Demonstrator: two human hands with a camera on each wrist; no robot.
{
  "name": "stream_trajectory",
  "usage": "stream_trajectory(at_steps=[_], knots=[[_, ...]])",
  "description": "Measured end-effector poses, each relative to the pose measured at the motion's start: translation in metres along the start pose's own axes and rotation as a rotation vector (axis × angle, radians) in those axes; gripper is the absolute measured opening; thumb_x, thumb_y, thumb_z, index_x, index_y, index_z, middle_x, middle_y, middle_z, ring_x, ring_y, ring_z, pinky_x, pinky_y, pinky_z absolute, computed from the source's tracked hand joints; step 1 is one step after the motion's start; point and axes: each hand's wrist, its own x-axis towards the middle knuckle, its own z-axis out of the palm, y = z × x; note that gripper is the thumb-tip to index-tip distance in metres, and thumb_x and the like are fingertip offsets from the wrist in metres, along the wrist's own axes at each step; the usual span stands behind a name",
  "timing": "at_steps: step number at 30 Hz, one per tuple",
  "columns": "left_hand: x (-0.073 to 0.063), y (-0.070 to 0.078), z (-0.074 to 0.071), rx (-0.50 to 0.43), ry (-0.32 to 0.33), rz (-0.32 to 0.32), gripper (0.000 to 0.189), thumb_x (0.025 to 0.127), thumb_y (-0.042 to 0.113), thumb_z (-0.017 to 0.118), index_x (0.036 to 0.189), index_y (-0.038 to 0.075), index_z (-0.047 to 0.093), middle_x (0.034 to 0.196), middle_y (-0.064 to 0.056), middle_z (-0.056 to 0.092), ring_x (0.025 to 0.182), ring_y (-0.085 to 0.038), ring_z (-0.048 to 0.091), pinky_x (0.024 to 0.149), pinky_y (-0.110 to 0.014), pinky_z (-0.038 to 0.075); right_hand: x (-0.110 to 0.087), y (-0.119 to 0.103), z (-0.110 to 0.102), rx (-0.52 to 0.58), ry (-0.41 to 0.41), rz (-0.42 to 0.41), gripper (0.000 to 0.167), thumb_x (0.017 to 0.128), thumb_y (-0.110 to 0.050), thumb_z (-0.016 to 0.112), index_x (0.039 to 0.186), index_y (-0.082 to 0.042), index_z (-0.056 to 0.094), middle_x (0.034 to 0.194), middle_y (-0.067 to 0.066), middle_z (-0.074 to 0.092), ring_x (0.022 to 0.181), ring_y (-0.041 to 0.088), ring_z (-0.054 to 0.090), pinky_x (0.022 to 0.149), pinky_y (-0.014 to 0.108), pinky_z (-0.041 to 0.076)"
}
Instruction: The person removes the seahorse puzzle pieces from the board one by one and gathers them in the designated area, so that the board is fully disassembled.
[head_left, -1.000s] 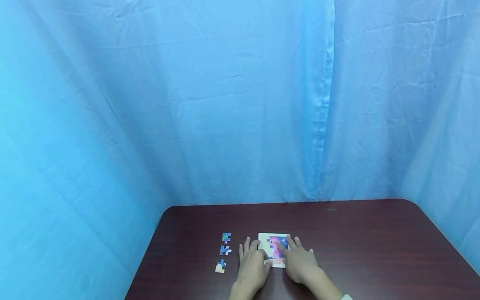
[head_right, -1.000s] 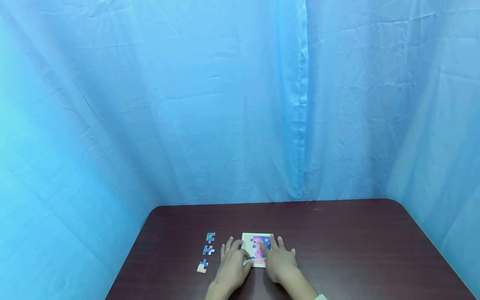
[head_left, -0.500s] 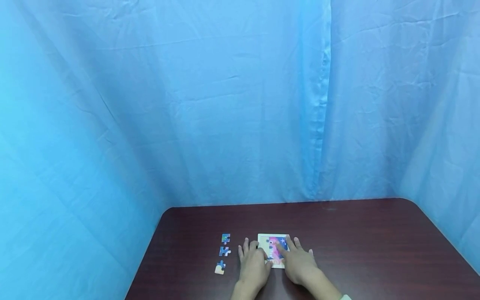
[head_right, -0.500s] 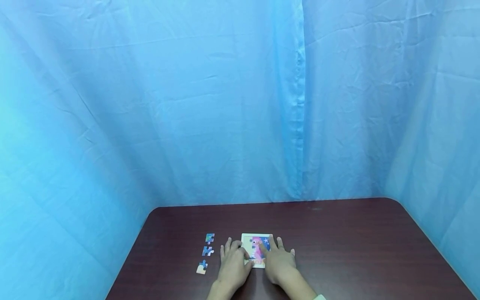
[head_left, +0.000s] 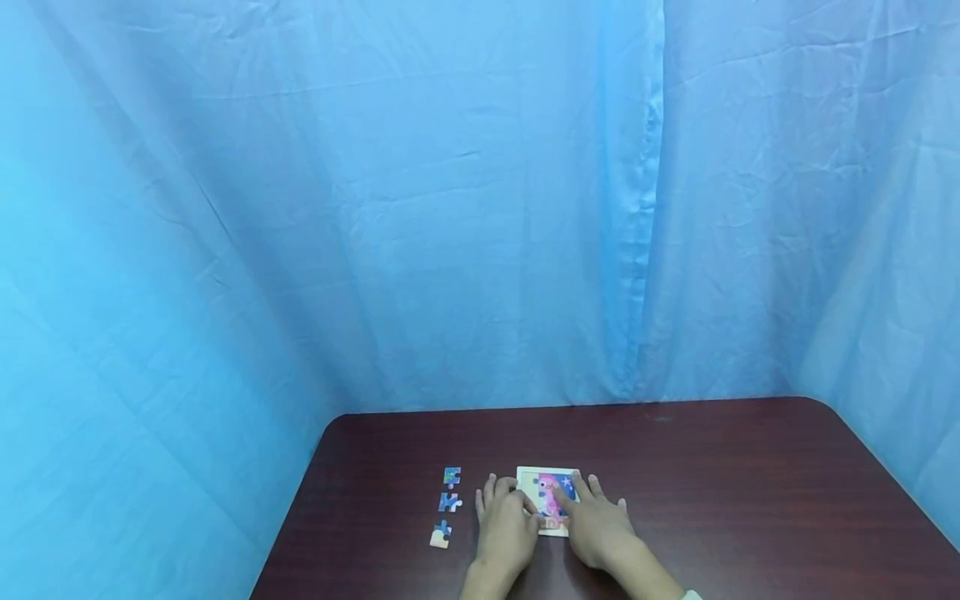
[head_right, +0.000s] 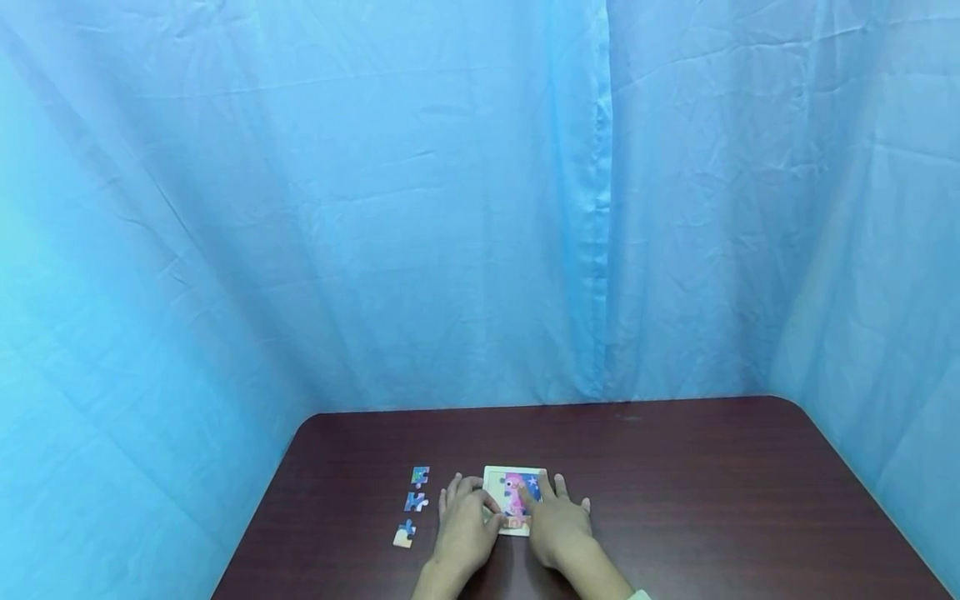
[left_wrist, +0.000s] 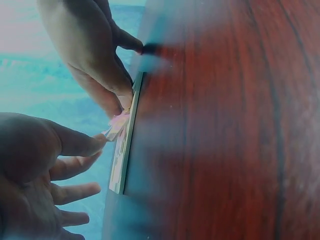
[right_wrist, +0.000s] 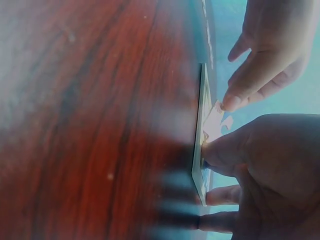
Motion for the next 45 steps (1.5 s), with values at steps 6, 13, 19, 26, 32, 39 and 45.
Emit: stream_trajectory(at_steps=[6,13,19,26,32,39,45], knots=[[-0.001,-0.003,-0.001,-0.021,0.024,0.004,0.022,0.079,0.012,0.087,0.070,0.016,0.067,0.127,-0.017,0.069,0.141,-0.051,0.051,0.117,-0.079,0.031,0.000,0.000,0.001,0.010,0.001,-0.005,0.048,0.104,-0.021,0.061,0.152,-0.019,0.058,0.169,0.022,0.037,0.157,0.050,0.034,0.108,0.086,0.034],[-0.004,-0.005,-0.003,-0.031,0.022,-0.004,0.022,0.081,0.013,0.086,0.070,0.017,0.068,0.128,-0.017,0.069,0.142,-0.050,0.050,0.117,-0.079,0.031,0.001,0.001,0.003,0.030,-0.003,0.001,0.047,0.104,-0.021,0.061,0.151,-0.019,0.059,0.169,0.022,0.037,0.157,0.050,0.033,0.109,0.087,0.032],[-0.005,-0.008,-0.007,-0.059,-0.002,-0.033,0.020,0.084,0.013,0.084,0.072,0.017,0.068,0.132,-0.018,0.067,0.145,-0.052,0.047,0.119,-0.079,0.027,0.001,0.002,0.002,0.050,-0.016,0.008,0.048,0.104,-0.020,0.061,0.152,-0.019,0.059,0.170,0.022,0.036,0.158,0.050,0.031,0.109,0.087,0.031],[-0.005,-0.009,-0.014,-0.075,-0.010,-0.043,0.020,0.087,0.008,0.077,0.071,0.016,0.066,0.128,-0.018,0.068,0.143,-0.053,0.047,0.118,-0.080,0.027,0.002,0.002,-0.001,0.054,-0.035,0.008,0.048,0.104,-0.021,0.062,0.151,-0.018,0.059,0.170,0.022,0.035,0.158,0.050,0.030,0.109,0.087,0.031],[-0.006,-0.011,-0.017,-0.070,-0.014,-0.042,0.021,0.087,0.007,0.075,0.072,0.015,0.063,0.122,-0.016,0.068,0.142,-0.053,0.048,0.117,-0.081,0.027,0.002,0.001,-0.001,0.059,-0.050,0.010,0.048,0.104,-0.021,0.062,0.152,-0.018,0.058,0.171,0.021,0.035,0.159,0.049,0.030,0.110,0.086,0.032],[-0.008,-0.011,-0.024,-0.025,-0.005,-0.047,0.024,0.089,0.007,0.071,0.070,0.015,0.058,0.117,-0.013,0.068,0.138,-0.050,0.051,0.119,-0.080,0.027,0.000,0.001,-0.003,0.072,-0.048,0.011,0.048,0.105,-0.022,0.062,0.153,-0.018,0.057,0.172,0.022,0.033,0.159,0.050,0.028,0.110,0.086,0.030],[-0.009,-0.016,-0.030,0.018,-0.006,-0.047,0.025,0.087,0.008,0.073,0.068,0.017,0.058,0.116,-0.013,0.068,0.136,-0.047,0.053,0.119,-0.077,0.028,0.000,0.000,-0.004,0.075,-0.051,0.012,0.048,0.105,-0.022,0.061,0.153,-0.018,0.057,0.172,0.022,0.032,0.159,0.050,0.027,0.111,0.086,0.029]])
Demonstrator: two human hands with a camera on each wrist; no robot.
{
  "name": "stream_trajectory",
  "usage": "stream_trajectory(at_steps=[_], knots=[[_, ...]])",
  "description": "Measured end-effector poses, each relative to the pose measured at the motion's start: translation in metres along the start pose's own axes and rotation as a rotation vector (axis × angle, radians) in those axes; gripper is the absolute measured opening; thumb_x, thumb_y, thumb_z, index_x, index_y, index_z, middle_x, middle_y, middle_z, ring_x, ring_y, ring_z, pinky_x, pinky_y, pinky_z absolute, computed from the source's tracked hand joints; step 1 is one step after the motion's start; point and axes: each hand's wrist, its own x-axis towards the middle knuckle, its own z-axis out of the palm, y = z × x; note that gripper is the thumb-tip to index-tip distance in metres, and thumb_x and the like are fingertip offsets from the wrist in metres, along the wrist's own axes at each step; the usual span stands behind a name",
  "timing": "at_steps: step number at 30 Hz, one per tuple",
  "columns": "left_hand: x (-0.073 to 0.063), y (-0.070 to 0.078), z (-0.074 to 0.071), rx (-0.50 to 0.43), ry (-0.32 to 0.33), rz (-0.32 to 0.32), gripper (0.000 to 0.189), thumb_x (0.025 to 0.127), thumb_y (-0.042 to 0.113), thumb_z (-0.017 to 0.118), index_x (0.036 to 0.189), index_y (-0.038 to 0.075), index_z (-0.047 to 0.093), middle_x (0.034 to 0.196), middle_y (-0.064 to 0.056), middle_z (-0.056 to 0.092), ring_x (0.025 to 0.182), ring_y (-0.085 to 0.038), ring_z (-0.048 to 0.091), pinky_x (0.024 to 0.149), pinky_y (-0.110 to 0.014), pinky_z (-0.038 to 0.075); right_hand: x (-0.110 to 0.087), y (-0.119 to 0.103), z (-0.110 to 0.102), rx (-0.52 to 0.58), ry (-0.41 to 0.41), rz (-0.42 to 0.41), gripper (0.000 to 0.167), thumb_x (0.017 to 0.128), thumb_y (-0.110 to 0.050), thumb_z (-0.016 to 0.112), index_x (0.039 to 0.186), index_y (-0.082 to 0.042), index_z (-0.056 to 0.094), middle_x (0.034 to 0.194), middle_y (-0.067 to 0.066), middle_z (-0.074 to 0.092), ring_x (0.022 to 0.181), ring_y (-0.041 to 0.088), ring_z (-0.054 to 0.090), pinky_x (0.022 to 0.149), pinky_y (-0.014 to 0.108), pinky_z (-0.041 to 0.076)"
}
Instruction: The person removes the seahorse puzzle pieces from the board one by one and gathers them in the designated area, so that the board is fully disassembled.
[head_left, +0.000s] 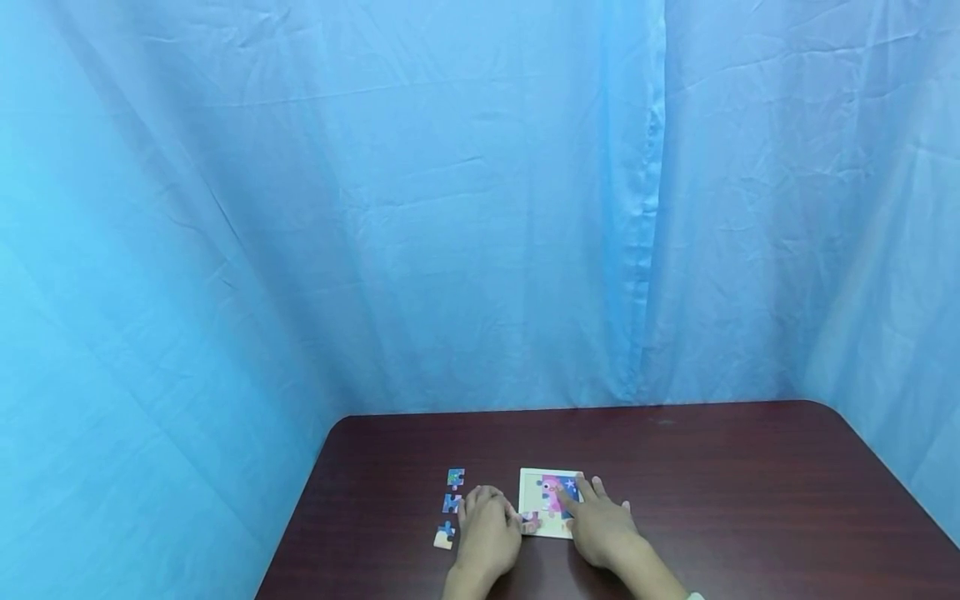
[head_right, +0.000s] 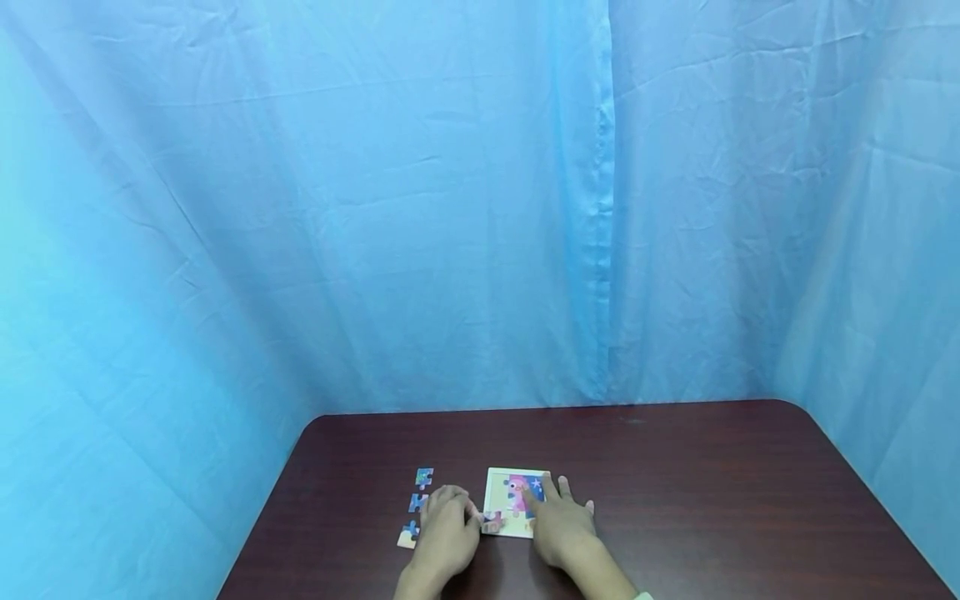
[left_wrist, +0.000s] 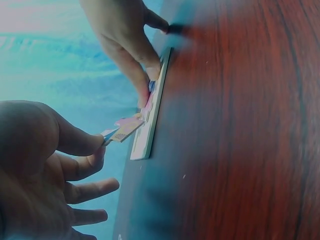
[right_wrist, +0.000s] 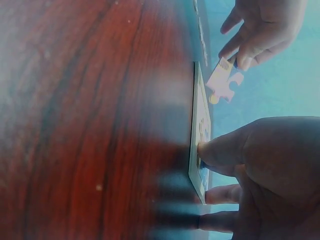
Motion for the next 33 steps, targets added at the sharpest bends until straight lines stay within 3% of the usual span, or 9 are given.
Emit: stream_trajectory(at_steps=[5,10,18,25,33], knots=[[-0.001,-0.005,-0.006,0.020,0.006,-0.006,0.024,0.085,0.007,0.074,0.067,0.017,0.061,0.118,-0.014,0.069,0.136,-0.048,0.053,0.118,-0.079,0.029,0.000,0.000,-0.001,-0.017,0.005,-0.005,0.048,0.104,-0.022,0.062,0.152,-0.017,0.058,0.171,0.022,0.034,0.159,0.050,0.030,0.109,0.086,0.032],[-0.003,-0.009,-0.012,-0.017,-0.003,-0.036,0.025,0.086,0.006,0.076,0.066,0.016,0.063,0.134,-0.022,0.067,0.147,-0.058,0.042,0.119,-0.084,0.019,-0.001,0.000,-0.001,-0.030,0.018,-0.022,0.048,0.105,-0.022,0.062,0.152,-0.016,0.058,0.170,0.023,0.035,0.158,0.050,0.031,0.108,0.086,0.033],[-0.006,-0.016,-0.016,0.023,0.033,-0.018,0.025,0.086,0.009,0.081,0.068,0.015,0.065,0.149,-0.029,0.058,0.150,-0.060,0.038,0.120,-0.084,0.018,-0.001,-0.001,0.000,-0.018,0.018,-0.023,0.049,0.105,-0.022,0.061,0.153,-0.017,0.057,0.170,0.024,0.034,0.158,0.051,0.030,0.109,0.087,0.031],[-0.009,-0.029,-0.019,0.080,0.060,-0.020,0.026,0.084,0.014,0.084,0.068,0.019,0.065,0.146,-0.026,0.061,0.149,-0.058,0.040,0.118,-0.085,0.022,0.000,0.001,0.003,-0.011,0.006,-0.012,0.049,0.105,-0.022,0.061,0.154,-0.018,0.056,0.171,0.023,0.032,0.159,0.051,0.027,0.110,0.087,0.029],[-0.012,-0.045,-0.033,0.095,0.040,-0.055,0.026,0.084,0.017,0.085,0.068,0.021,0.065,0.143,-0.024,0.063,0.148,-0.061,0.039,0.117,-0.087,0.020,0.001,0.001,0.002,0.006,0.008,-0.008,0.048,0.105,-0.022,0.060,0.153,-0.017,0.056,0.171,0.024,0.031,0.159,0.052,0.026,0.110,0.088,0.027]])
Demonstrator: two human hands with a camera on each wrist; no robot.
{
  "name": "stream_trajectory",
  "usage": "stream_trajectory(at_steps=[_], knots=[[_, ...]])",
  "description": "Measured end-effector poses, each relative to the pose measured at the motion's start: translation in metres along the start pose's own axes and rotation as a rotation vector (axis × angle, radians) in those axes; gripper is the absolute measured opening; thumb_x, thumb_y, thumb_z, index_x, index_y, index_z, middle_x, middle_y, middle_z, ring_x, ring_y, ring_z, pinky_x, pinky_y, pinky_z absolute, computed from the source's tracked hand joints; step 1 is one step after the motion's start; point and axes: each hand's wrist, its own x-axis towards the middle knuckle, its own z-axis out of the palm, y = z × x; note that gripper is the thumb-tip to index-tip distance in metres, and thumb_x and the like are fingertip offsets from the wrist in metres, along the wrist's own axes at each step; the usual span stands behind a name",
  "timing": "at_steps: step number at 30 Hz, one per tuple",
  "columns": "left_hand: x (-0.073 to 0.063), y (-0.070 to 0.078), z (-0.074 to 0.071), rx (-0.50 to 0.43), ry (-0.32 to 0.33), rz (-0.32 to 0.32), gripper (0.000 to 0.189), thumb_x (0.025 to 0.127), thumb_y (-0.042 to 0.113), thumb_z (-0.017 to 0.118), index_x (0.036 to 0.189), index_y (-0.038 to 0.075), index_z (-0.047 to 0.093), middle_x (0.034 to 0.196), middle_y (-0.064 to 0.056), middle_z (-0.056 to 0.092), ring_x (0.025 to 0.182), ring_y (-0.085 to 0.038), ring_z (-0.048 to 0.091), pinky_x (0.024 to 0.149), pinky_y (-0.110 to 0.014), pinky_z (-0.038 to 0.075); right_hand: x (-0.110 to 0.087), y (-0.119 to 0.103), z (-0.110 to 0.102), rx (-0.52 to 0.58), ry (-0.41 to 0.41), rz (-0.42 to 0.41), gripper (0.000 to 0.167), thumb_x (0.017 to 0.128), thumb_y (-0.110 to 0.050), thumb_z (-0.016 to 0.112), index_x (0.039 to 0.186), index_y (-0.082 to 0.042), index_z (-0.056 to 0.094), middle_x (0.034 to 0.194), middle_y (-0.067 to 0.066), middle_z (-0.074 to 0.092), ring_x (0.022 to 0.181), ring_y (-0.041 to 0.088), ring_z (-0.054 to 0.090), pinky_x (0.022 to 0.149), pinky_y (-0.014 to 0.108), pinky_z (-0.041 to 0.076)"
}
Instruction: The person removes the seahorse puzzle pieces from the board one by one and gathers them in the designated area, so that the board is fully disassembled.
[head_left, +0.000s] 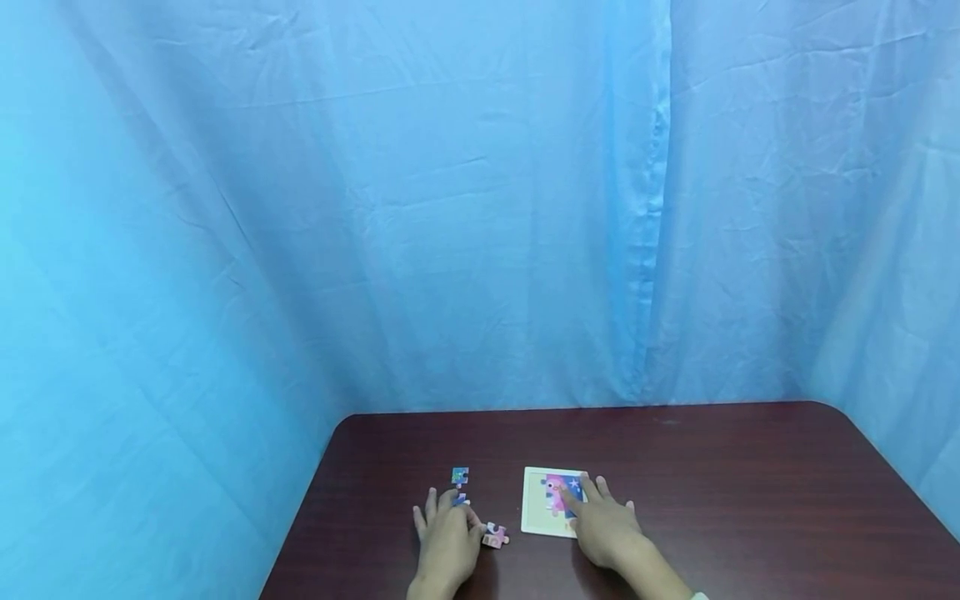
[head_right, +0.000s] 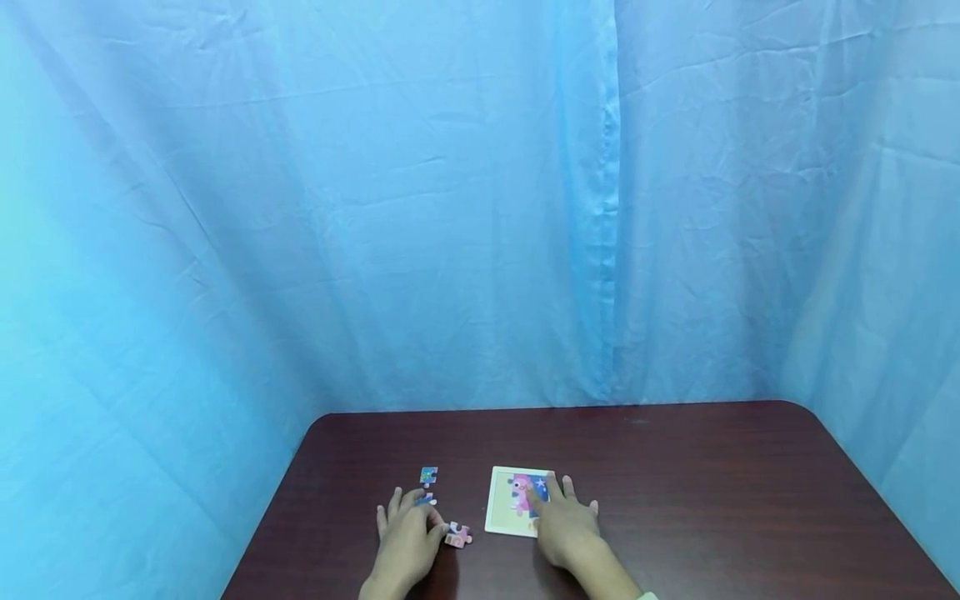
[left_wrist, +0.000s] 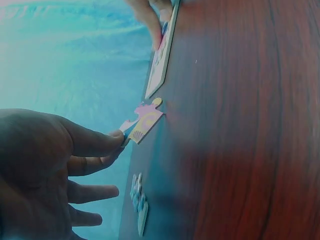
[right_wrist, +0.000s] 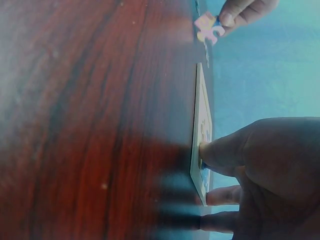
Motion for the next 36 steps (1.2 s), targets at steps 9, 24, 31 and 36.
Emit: stream_trajectory(at_steps=[9,24,31,36], knots=[[0.000,-0.013,-0.006,0.026,0.012,-0.055,0.027,0.086,0.016,0.084,0.069,0.022,0.063,0.143,-0.024,0.062,0.150,-0.059,0.037,0.118,-0.085,0.020,0.001,0.002,-0.001,-0.010,0.011,-0.008,0.048,0.105,-0.020,0.060,0.153,-0.016,0.057,0.171,0.025,0.032,0.158,0.052,0.027,0.109,0.088,0.029],[-0.005,-0.021,-0.008,0.009,0.027,-0.073,0.025,0.087,0.020,0.084,0.074,0.022,0.063,0.145,-0.027,0.060,0.149,-0.062,0.036,0.116,-0.087,0.018,-0.001,0.000,0.001,-0.027,0.013,-0.005,0.049,0.105,-0.021,0.061,0.153,-0.017,0.057,0.170,0.024,0.034,0.158,0.051,0.029,0.109,0.087,0.030],[-0.004,-0.016,-0.007,-0.012,0.042,-0.069,0.020,0.086,0.021,0.084,0.079,0.020,0.066,0.145,-0.026,0.060,0.150,-0.060,0.036,0.117,-0.087,0.019,-0.001,0.000,0.000,-0.045,0.021,-0.006,0.050,0.104,-0.021,0.061,0.154,-0.019,0.055,0.170,0.023,0.035,0.158,0.050,0.031,0.108,0.087,0.033],[-0.003,-0.005,-0.002,-0.031,0.064,-0.038,0.016,0.085,0.021,0.086,0.087,0.016,0.071,0.144,-0.024,0.061,0.148,-0.059,0.040,0.116,-0.086,0.023,-0.002,-0.001,-0.001,-0.048,0.023,-0.010,0.051,0.104,-0.021,0.061,0.155,-0.019,0.054,0.170,0.023,0.035,0.158,0.050,0.032,0.108,0.086,0.034]])
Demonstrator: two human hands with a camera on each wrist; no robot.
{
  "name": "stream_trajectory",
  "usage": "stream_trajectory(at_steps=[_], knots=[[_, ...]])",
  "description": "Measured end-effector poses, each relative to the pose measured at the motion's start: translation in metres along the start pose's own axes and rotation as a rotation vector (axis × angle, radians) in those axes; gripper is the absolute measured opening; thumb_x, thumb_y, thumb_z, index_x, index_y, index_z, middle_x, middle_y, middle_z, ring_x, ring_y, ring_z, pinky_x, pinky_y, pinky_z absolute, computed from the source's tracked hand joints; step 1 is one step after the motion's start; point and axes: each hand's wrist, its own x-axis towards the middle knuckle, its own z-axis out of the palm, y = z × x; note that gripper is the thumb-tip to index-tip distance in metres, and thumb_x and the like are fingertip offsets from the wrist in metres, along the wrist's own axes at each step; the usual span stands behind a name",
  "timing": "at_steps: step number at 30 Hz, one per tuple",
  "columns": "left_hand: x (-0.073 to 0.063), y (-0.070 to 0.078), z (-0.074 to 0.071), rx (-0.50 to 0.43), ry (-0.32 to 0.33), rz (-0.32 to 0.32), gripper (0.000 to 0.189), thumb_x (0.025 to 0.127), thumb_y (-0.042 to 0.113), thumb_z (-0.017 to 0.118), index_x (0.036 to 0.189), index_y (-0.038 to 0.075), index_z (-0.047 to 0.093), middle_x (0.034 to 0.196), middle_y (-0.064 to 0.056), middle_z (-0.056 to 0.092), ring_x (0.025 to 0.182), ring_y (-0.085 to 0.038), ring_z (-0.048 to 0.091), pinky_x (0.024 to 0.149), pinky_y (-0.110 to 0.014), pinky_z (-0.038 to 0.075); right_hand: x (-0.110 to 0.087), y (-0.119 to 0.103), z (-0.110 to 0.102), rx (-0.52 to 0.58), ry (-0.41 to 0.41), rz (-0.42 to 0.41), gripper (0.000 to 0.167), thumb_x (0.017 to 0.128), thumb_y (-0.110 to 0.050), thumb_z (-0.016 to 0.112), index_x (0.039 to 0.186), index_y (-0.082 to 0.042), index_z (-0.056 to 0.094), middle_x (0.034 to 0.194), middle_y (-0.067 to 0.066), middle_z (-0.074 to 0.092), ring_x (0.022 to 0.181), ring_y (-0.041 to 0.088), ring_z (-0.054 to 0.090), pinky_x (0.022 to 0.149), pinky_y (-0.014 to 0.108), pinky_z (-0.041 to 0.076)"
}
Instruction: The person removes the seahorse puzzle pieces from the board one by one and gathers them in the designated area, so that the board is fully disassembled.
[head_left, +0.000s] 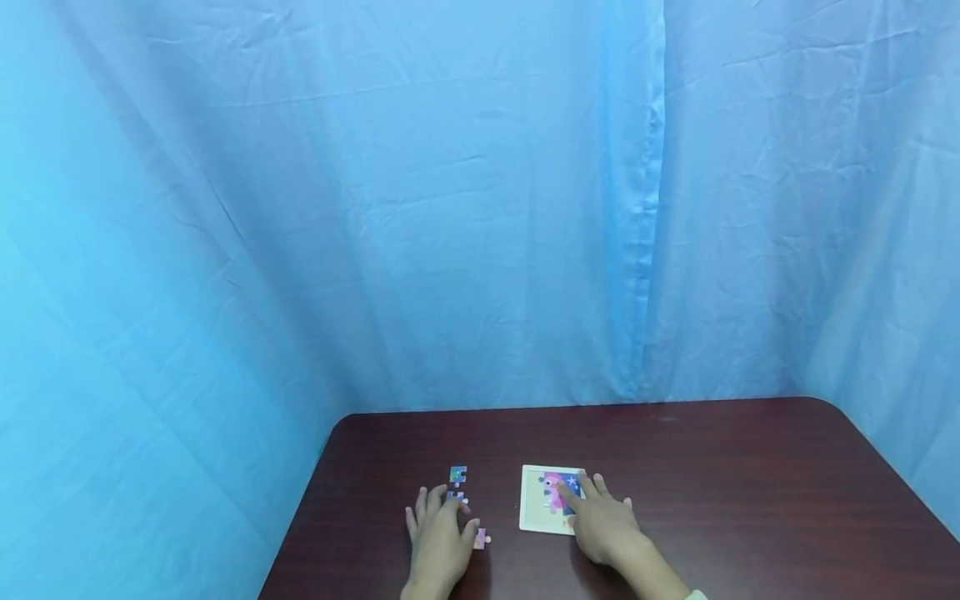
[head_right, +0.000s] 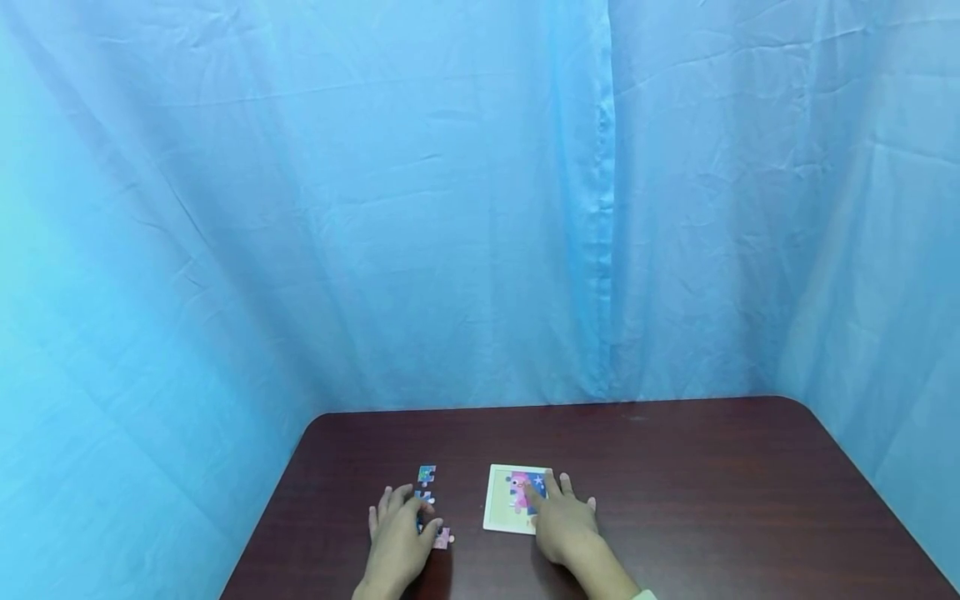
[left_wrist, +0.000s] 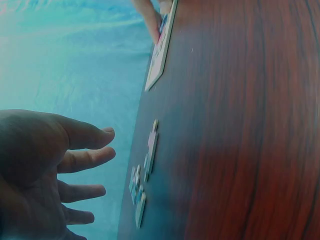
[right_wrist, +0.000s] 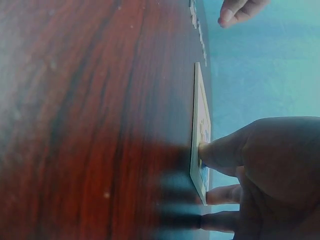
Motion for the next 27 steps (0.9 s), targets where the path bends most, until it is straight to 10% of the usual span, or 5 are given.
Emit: stream_trajectory(at_steps=[27], knots=[[0.000,0.040,0.037,0.045,-0.046,0.218,0.009,0.086,0.018,0.084,0.091,0.013,0.079,0.119,-0.010,0.072,0.123,-0.036,0.065,0.109,-0.065,0.045,0.002,0.001,0.005,-0.039,0.017,0.005,0.054,0.104,-0.023,0.061,0.157,-0.020,0.051,0.169,0.022,0.037,0.157,0.049,0.034,0.108,0.085,0.035]])
